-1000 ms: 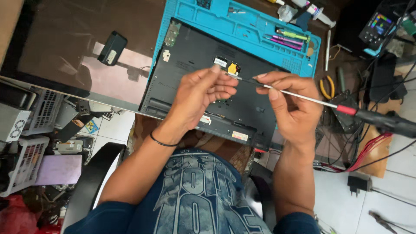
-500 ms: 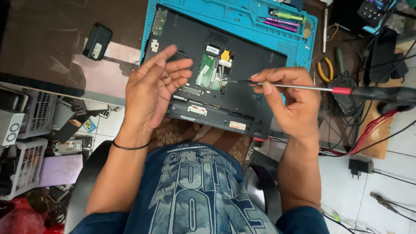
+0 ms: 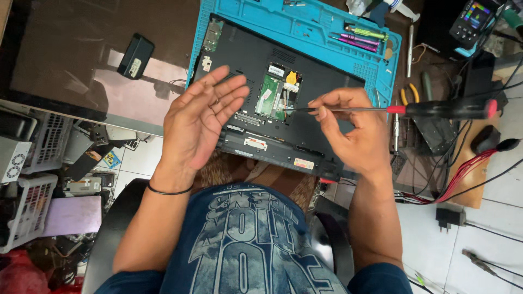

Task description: The person works on the underside of a disassembled laptop placed on a blue mat. They use a screwdriver to remove screws from the laptop's chassis and place them into a compartment on the mat. The person also handles small internal components and wires with their hands.

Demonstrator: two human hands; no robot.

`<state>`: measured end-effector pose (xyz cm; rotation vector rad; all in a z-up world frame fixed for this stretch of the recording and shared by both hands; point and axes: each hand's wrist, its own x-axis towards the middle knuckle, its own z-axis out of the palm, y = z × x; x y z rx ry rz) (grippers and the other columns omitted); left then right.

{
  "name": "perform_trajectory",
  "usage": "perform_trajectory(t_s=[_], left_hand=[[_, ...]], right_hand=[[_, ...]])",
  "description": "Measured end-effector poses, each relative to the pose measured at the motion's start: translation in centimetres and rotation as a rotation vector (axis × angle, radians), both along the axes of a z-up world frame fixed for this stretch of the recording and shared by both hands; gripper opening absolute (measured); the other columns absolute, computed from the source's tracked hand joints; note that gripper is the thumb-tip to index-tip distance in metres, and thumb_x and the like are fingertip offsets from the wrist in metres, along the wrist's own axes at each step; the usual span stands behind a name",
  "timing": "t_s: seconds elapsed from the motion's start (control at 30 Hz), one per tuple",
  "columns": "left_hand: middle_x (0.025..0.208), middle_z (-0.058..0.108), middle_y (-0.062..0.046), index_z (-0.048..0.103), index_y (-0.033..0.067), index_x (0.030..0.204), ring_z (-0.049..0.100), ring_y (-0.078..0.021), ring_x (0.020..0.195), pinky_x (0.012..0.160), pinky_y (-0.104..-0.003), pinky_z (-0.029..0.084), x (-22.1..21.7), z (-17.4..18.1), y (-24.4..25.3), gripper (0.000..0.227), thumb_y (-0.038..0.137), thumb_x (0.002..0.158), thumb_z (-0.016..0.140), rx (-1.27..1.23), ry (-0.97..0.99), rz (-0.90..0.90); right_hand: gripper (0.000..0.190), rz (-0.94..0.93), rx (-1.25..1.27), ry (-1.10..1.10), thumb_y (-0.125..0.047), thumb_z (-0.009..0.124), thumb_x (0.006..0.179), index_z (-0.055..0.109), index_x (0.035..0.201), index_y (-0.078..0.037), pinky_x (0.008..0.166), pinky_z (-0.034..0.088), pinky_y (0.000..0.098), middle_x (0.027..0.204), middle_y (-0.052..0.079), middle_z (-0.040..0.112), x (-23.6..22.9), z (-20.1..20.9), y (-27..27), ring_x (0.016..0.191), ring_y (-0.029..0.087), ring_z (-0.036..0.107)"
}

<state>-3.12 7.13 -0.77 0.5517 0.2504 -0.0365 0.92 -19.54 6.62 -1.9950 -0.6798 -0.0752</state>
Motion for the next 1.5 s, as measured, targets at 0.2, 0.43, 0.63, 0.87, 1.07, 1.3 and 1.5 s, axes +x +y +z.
perform_trajectory(t_s=[0.2, 0.43, 0.63, 0.87, 1.07, 1.3, 1.5], left_hand=[[0.134, 0.063, -0.035, 0.050, -0.0063, 0.145, 0.070, -0.0391, 0.119, 0.104, -0.042, 0.060, -0.1, 0.0, -0.2, 0.046, 0.006, 0.101, 0.049, 0.038, -0.016, -0.004], [0.134, 0.063, -0.032, 0.051, -0.0080, 0.142, 0.072, -0.0350, 0.115, 0.101, -0.037, 0.061, 0.1, 0.1, -0.6, 0.045, 0.002, 0.098, 0.049, 0.151, -0.069, 0.020], [0.103, 0.070, -0.020, 0.061, -0.0067, 0.130, 0.068, -0.0184, 0.080, 0.072, -0.024, 0.056, 1.3, -0.8, -1.8, 0.037, 0.001, 0.095, 0.049, 0.202, -0.060, -0.033], [0.053, 0.053, 0.003, 0.079, 0.0088, 0.096, 0.038, 0.0025, 0.050, 0.045, -0.015, 0.030, 2.9, 1.3, -3.9, 0.012, 0.008, 0.088, 0.071, 0.737, -0.137, -0.100], [0.048, 0.038, 0.007, 0.077, 0.0058, 0.101, 0.037, -0.0030, 0.051, 0.053, -0.019, 0.033, 3.1, 2.0, -4.4, 0.027, 0.003, 0.074, 0.082, 0.870, -0.308, -0.179], [0.045, 0.035, 0.007, 0.080, 0.0175, 0.088, 0.039, -0.0049, 0.051, 0.056, -0.020, 0.039, 4.1, 0.6, -5.8, 0.007, 0.012, 0.085, 0.084, 1.025, -0.395, -0.109], [0.046, 0.036, 0.004, 0.079, 0.0114, 0.097, 0.042, -0.0083, 0.052, 0.057, -0.024, 0.040, 3.8, 2.3, -5.0, 0.014, 0.003, 0.088, 0.074, 1.041, -0.450, -0.198]], right_hand=[[0.015, 0.006, -0.021, -0.010, 0.009, 0.066, 0.099, 0.056, 0.109, 0.013, 0.074, 0.063, 0.0391, 0.097, 0.026, 0.074, 0.3, -0.3, 0.4, 0.078, 0.030, 0.076], [0.011, -0.008, -0.089, -0.007, 0.007, 0.067, 0.099, 0.060, 0.107, 0.009, 0.074, 0.063, 0.0387, 0.098, 0.022, 0.075, 0.4, 0.2, 1.1, 0.082, 0.032, 0.077], [0.006, 0.086, -0.253, -0.014, 0.002, 0.070, 0.100, 0.069, 0.106, 0.005, 0.076, 0.063, 0.0402, 0.094, 0.020, 0.074, 1.6, 2.2, 1.8, 0.087, 0.035, 0.077], [0.019, 0.092, -0.472, -0.234, -0.015, 0.077, 0.102, 0.068, 0.092, -0.002, 0.064, 0.056, 0.0411, 0.070, 0.012, 0.070, 2.8, 2.3, 2.5, 0.065, 0.034, 0.071], [0.045, 0.065, -0.440, -0.236, -0.032, 0.071, 0.107, 0.054, 0.069, -0.016, 0.055, 0.043, 0.0281, 0.051, -0.001, 0.052, 3.8, 1.0, 2.5, 0.050, 0.025, 0.056], [0.053, 0.091, -0.527, -0.283, -0.036, 0.068, 0.110, 0.047, 0.067, -0.013, 0.049, 0.037, 0.0315, 0.051, 0.001, 0.045, 3.2, 2.4, 2.3, 0.046, 0.024, 0.049], [0.005, 0.231, -0.095, -0.074, 0.003, 0.071, 0.102, 0.075, 0.106, 0.003, 0.062, 0.052, 0.0278, 0.085, 0.011, 0.072, 3.2, 3.5, 1.8, 0.071, 0.021, 0.068]])
